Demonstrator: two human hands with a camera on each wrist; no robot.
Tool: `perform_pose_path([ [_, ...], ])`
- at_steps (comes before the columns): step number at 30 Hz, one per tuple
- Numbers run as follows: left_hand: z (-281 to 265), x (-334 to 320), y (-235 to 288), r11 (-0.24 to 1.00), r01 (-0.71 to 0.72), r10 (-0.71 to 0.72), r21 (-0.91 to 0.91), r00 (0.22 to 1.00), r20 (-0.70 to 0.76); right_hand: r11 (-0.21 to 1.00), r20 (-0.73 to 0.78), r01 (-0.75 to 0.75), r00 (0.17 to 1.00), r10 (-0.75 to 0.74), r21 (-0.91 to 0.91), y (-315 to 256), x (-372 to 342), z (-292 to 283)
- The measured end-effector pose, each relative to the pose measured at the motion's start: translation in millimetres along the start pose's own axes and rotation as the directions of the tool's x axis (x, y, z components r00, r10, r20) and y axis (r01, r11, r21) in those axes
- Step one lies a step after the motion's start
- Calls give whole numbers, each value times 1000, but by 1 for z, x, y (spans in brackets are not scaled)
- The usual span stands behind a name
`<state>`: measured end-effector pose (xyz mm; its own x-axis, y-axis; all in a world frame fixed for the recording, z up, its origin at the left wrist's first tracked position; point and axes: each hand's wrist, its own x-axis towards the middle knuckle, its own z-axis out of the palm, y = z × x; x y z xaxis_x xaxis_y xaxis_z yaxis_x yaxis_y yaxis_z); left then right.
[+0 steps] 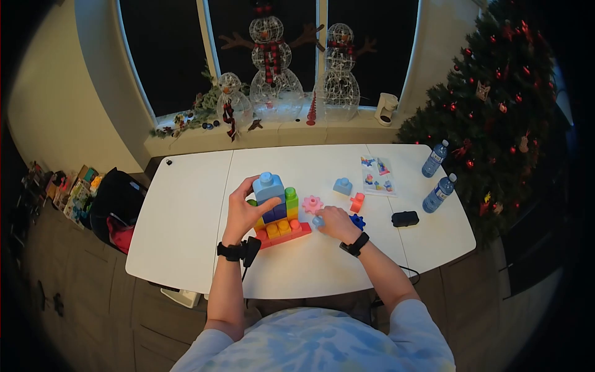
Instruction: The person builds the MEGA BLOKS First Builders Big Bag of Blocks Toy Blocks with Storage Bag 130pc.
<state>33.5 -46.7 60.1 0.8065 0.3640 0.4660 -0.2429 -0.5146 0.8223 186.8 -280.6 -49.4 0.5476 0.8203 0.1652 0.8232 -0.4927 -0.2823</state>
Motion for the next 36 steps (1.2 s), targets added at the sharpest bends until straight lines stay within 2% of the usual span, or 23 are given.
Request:
perform_pose_path([
  [1, 1, 1, 3, 999, 20, -22, -50, 999, -42, 1000, -3, 0, 1000, 0, -1, -6, 7, -18],
  [2, 2, 2, 4, 994, 40, -48, -101, 995, -83, 967, -107, -10, 994, 38, 254, -22, 15, -49],
  [3, 1, 2, 3, 994, 39, -48, -101, 995, -84, 871, -194, 8, 976, 101, 492, -37, 23, -77],
  [5, 0, 3, 0, 980, 95, -104, -174, 994, -42, 733, -445, 288, 895, 22, 616, -58, 42, -109],
  [6, 0, 3, -1, 980, 97, -106, -173, 994, -40, 732, -444, 287, 896, 24, 618, -73, 47, -126],
  [8, 0, 3, -2, 974, 102, -110, -204, 993, -29, 533, -478, 406, 878, -2, 743, -99, 58, -150],
  [9, 0, 3, -3, 974, 102, -110, -202, 993, -30, 532, -479, 407, 878, -3, 743, -105, 64, -153],
  [11, 0, 4, -4, 968, 106, -111, -228, 994, -9, 600, -463, 458, 872, -159, 657, -115, 76, -156],
  [12, -1, 4, -5, 969, 104, -110, -226, 994, -14, 597, -463, 461, 871, -163, 657, -116, 79, -154],
  [14, 0, 3, -3, 965, 95, -102, -245, 995, -16, 681, -433, 483, 862, -262, 550, -117, 83, -149],
  [18, 0, 2, -6, 970, 102, -110, -222, 994, -23, 694, -383, 458, 882, -276, 556, -119, 82, -143],
  [27, 0, 1, -3, 975, 93, -102, -201, 994, -36, 703, -403, 486, 864, -300, 519, -120, 80, -139],
  [33, 1, 1, -4, 976, 83, -93, -202, 995, -38, 682, -421, 519, 847, -325, 516, -116, 82, -138],
  [36, 0, 1, -6, 978, 85, -90, -188, 996, -17, 658, -382, 503, 862, -333, 560, -110, 83, -141],
])
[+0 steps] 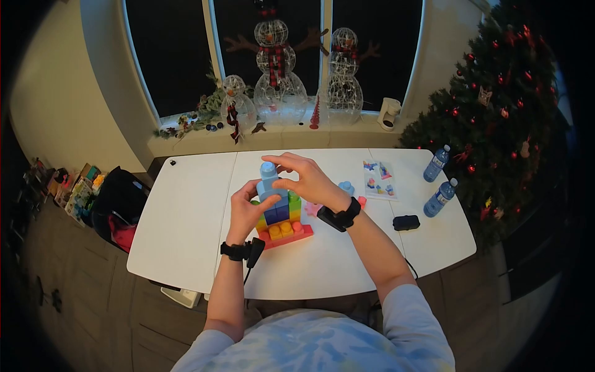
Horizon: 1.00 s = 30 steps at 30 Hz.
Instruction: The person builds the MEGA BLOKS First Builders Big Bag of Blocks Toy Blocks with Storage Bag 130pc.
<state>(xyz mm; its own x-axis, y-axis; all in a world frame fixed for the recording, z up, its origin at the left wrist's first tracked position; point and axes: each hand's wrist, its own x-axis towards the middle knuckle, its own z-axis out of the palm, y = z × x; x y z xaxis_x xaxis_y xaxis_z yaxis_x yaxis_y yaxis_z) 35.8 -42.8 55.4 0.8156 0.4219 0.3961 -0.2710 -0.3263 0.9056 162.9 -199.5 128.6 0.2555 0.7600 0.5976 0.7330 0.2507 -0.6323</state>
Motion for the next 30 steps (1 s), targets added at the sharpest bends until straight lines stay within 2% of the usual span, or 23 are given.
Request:
perform_pose_path([
  [2, 1, -3, -2, 995, -67, 69, 73, 997, -30, 997, -60, -79, 995, 78, -12, 19, -5, -6],
  [3, 0, -6, -2, 995, -71, 74, 72, 997, -32, 997, -59, -75, 996, 74, -15, 33, -9, -9],
  [5, -5, -18, -5, 991, -34, 44, 127, 996, -73, 971, -145, -183, 976, 161, -155, 71, -23, -8],
  [6, -9, -23, -12, 991, -36, 46, 128, 996, -70, 971, -149, -183, 976, 160, -155, 96, -35, -2],
  [7, -14, -26, -23, 981, -2, 6, 196, 1000, -16, 894, -75, -214, 977, 201, -393, 121, -54, 9],
  [8, -15, -29, -30, 964, 28, -39, 263, 999, 35, 763, -13, -214, 966, 260, -610, 137, -71, 19],
  [9, -13, -32, -24, 963, 85, -96, 257, 995, 29, 694, 65, -212, 935, 349, -688, 144, -86, 26],
  [10, -12, -33, -29, 963, 83, -94, 255, 995, 31, 620, 133, -193, 888, 440, -761, 148, -97, 30],
  [11, -12, -32, -35, 968, 64, -72, 244, 997, 23, 618, 132, -193, 888, 441, -762, 151, -105, 30],
  [13, -12, -32, -41, 971, 49, -54, 233, 998, 15, 673, 303, -226, 761, 573, -704, 156, -119, 28],
  [15, -10, -27, -38, 967, 75, -77, 242, 997, 0, 687, 301, -241, 766, 568, -685, 169, -136, 25],
  [18, -10, -12, -46, 962, 75, -75, 261, 997, -8, 697, 276, -264, 781, 560, -667, 154, -150, 10],
  [20, -9, 5, -53, 961, 64, -64, 270, 998, -8, 727, 429, -317, 639, 638, -609, 133, -147, -7],
  [21, -8, 14, -57, 957, 54, -53, 284, 999, -13, 655, 443, -408, 503, 743, -636, 117, -138, -17],
  [22, -7, 24, -59, 958, 53, -52, 280, 999, -12, 652, 440, -408, 502, 745, -639, 116, -136, -28],
  [24, -4, 44, -67, 951, 0, 0, 309, 1000, -2, 740, 298, -528, 690, 660, -416, 118, -136, -52],
  [25, -3, 55, -77, 952, -20, 15, 305, 1000, 18, 705, 124, -558, 739, 662, -438, 109, -130, -60],
  [26, -2, 64, -83, 953, -24, 18, 303, 1000, 22, 703, 119, -559, 739, 663, -440, 121, -129, -66],
  [28, 2, 79, -92, 960, -23, 12, 280, 999, 41, 697, -234, -520, 852, 469, -495, 155, -131, -74],
  [30, 5, 89, -101, 965, -27, 14, 261, 999, 50, 650, -229, -534, 837, 497, -541, 171, -130, -74],
])
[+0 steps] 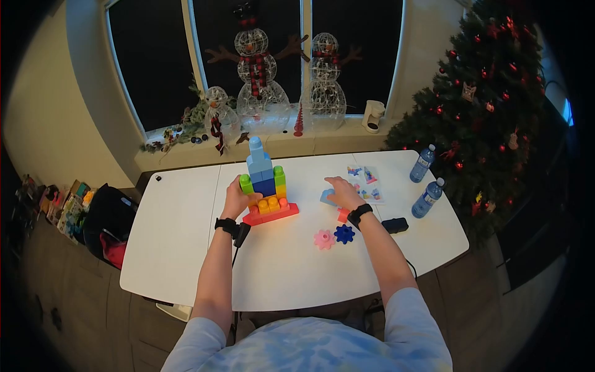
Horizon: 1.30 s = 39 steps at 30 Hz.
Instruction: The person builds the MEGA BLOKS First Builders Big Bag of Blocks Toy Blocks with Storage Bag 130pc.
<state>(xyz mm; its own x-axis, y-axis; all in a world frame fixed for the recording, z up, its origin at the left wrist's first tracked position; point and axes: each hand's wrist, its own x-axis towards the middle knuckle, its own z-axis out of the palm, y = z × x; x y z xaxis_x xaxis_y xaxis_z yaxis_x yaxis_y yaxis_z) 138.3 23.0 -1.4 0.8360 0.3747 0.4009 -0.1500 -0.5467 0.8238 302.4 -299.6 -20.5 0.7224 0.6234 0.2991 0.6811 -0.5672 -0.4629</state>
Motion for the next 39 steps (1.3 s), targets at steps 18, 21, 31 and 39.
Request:
perform_pose_path([
  [18, 72, -86, 70, 992, -80, 87, -97, 994, 70, 972, 51, -237, 970, 236, 14, -12, -74, -49],
  [21, 123, -99, 79, 972, -223, 182, 72, 913, 364, 945, 103, -310, 942, 321, -103, -12, -106, -44],
  [31, 212, -127, 88, 803, -509, 232, 310, 747, 623, 977, -51, -146, 987, 156, 152, -7, -84, -56],
  [39, 160, -146, 101, 924, -379, 303, 43, 798, 522, 988, -49, -58, 997, 66, 146, 0, -49, -22],
])
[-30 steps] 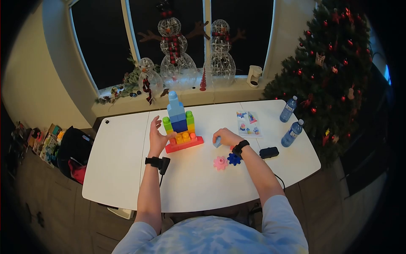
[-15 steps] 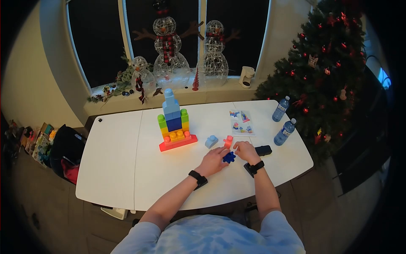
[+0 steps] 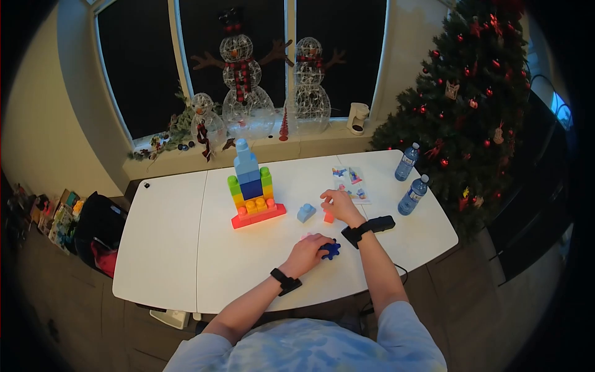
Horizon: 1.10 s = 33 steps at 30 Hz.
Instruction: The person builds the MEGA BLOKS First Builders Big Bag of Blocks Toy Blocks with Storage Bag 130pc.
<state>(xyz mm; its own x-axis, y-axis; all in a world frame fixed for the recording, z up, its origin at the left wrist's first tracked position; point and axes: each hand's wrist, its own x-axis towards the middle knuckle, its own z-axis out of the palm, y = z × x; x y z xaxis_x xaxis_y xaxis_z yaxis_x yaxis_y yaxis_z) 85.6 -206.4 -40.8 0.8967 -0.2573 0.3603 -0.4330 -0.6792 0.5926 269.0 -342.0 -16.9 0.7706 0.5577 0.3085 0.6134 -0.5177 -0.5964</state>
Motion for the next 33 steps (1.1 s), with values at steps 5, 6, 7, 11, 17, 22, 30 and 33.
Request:
perform_pose_path([
  [5, -53, -31, -33, 656, 224, -462, -721, 874, -149, 991, -96, -74, 993, 64, -114, -31, -6, 49],
  [6, -60, -38, -39, 511, 226, -562, -829, 818, -124, 986, -44, -100, 994, 95, -135, -35, -5, 56],
  [7, -69, -45, -41, 513, 229, -574, -827, 808, -132, 988, -31, -89, 996, 86, -127, -34, -3, 63],
  [11, -89, -67, -57, 362, 269, -679, -892, 732, -55, 977, -38, -155, 988, 151, -150, -25, 1, 78],
  [17, -97, -74, -58, 320, 203, -702, -925, 707, -87, 882, 45, -15, 999, -7, 471, -61, -17, 50],
  [22, -89, -70, -51, 453, 168, -630, -875, 755, -181, 814, 136, 33, 981, -137, 579, -125, -45, 27],
  [30, -88, -71, -37, 476, 171, -642, -863, 738, -208, 819, -3, 124, 989, -148, 561, -148, -58, 32],
  [33, -88, -72, -37, 487, 166, -638, -858, 738, -219, 847, -18, 114, 992, -122, 519, -154, -59, 26],
])
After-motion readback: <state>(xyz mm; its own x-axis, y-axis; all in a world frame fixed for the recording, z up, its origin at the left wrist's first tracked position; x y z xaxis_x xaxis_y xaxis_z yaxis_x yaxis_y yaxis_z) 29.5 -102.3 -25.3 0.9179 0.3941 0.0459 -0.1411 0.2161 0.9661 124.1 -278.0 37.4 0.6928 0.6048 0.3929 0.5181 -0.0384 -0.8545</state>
